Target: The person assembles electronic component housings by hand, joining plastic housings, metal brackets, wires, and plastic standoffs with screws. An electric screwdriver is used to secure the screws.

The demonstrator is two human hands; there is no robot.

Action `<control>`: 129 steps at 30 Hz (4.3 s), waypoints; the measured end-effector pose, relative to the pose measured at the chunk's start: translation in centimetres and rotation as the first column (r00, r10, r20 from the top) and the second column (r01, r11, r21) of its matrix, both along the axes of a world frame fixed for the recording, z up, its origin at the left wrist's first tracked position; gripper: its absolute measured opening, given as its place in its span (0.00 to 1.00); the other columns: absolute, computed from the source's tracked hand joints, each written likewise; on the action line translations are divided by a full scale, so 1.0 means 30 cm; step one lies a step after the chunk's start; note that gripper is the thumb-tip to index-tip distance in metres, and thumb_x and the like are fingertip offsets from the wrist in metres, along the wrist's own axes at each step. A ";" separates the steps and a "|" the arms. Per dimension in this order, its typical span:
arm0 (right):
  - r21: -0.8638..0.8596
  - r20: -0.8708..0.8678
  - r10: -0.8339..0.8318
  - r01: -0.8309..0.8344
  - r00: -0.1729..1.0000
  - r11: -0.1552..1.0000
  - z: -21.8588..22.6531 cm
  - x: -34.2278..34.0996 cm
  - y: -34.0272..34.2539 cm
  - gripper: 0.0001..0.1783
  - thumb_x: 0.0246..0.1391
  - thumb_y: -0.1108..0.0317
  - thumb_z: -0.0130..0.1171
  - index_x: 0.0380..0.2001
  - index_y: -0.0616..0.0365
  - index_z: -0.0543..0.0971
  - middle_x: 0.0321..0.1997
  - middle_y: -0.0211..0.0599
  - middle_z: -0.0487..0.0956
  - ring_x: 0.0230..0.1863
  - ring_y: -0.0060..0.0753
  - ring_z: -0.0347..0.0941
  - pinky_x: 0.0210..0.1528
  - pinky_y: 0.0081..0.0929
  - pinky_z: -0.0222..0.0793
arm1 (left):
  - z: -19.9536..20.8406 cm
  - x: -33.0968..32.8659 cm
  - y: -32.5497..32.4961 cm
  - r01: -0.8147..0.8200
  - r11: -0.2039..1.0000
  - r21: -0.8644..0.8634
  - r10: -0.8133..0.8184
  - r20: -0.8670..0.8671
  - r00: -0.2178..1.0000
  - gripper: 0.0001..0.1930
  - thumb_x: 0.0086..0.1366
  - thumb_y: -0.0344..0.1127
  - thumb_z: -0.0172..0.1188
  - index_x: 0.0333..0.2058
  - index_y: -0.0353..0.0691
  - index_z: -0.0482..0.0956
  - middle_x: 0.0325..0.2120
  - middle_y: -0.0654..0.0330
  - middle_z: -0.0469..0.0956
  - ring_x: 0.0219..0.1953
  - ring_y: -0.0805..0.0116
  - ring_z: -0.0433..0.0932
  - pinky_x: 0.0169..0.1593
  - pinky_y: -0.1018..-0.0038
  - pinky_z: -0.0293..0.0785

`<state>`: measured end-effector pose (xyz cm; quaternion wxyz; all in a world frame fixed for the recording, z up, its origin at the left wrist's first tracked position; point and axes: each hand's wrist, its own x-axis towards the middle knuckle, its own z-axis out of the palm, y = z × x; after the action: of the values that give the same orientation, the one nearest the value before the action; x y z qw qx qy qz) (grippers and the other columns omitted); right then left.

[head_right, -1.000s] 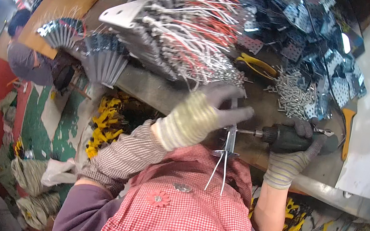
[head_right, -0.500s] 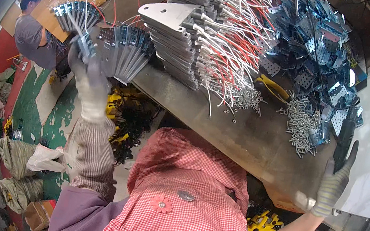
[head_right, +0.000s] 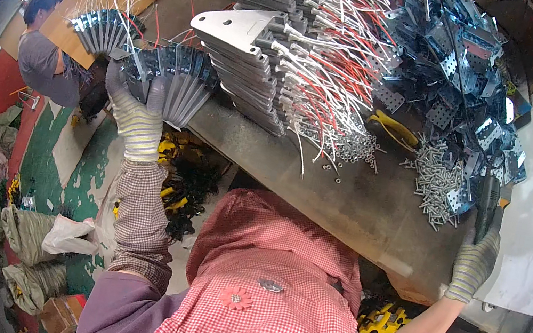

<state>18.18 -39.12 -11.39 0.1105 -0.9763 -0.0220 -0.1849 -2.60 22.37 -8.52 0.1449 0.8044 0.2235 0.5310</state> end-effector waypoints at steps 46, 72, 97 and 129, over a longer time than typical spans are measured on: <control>-0.169 0.496 0.699 -0.733 0.514 0.659 0.203 0.309 0.378 0.10 0.56 0.70 0.65 0.42 0.52 0.86 0.45 0.35 0.87 0.48 0.43 0.84 0.46 0.38 0.82 | 0.041 0.087 -0.863 0.170 -0.583 -0.795 -0.631 0.574 0.522 0.34 0.62 0.50 0.70 0.59 0.33 0.71 0.37 0.52 0.83 0.24 0.64 0.82 0.29 0.72 0.80; -0.088 -0.108 0.675 -0.684 0.730 0.725 0.047 0.135 0.496 0.25 0.56 0.70 0.67 0.58 0.55 0.79 0.45 0.50 0.85 0.50 0.57 0.81 0.54 0.49 0.78 | -0.119 0.036 -0.881 0.235 -0.626 -0.744 -0.579 0.645 0.498 0.31 0.75 0.56 0.61 0.59 0.31 0.76 0.49 0.50 0.84 0.49 0.51 0.87 0.50 0.62 0.87; 0.361 0.329 0.781 -0.835 0.531 0.415 0.033 -0.302 0.533 0.14 0.45 0.75 0.72 0.38 0.59 0.86 0.34 0.35 0.82 0.35 0.41 0.80 0.38 0.36 0.77 | -0.148 0.052 -0.899 0.282 -0.256 -0.925 -0.713 0.378 0.591 0.31 0.73 0.56 0.64 0.59 0.33 0.76 0.46 0.51 0.85 0.44 0.61 0.87 0.44 0.67 0.88; 0.302 0.363 0.842 -0.905 0.399 0.299 0.090 -0.253 0.636 0.15 0.40 0.64 0.71 0.35 0.53 0.83 0.53 0.39 0.82 0.54 0.51 0.77 0.56 0.50 0.74 | -0.143 0.023 -0.915 0.290 -0.406 -0.867 -0.715 0.498 0.490 0.20 0.77 0.38 0.57 0.62 0.34 0.75 0.53 0.60 0.81 0.55 0.72 0.79 0.61 0.74 0.74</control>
<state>10.57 -20.05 -8.70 0.4161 -0.7335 -0.5131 -0.1595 -1.91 -5.07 -12.81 0.8489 0.5106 0.1173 -0.0703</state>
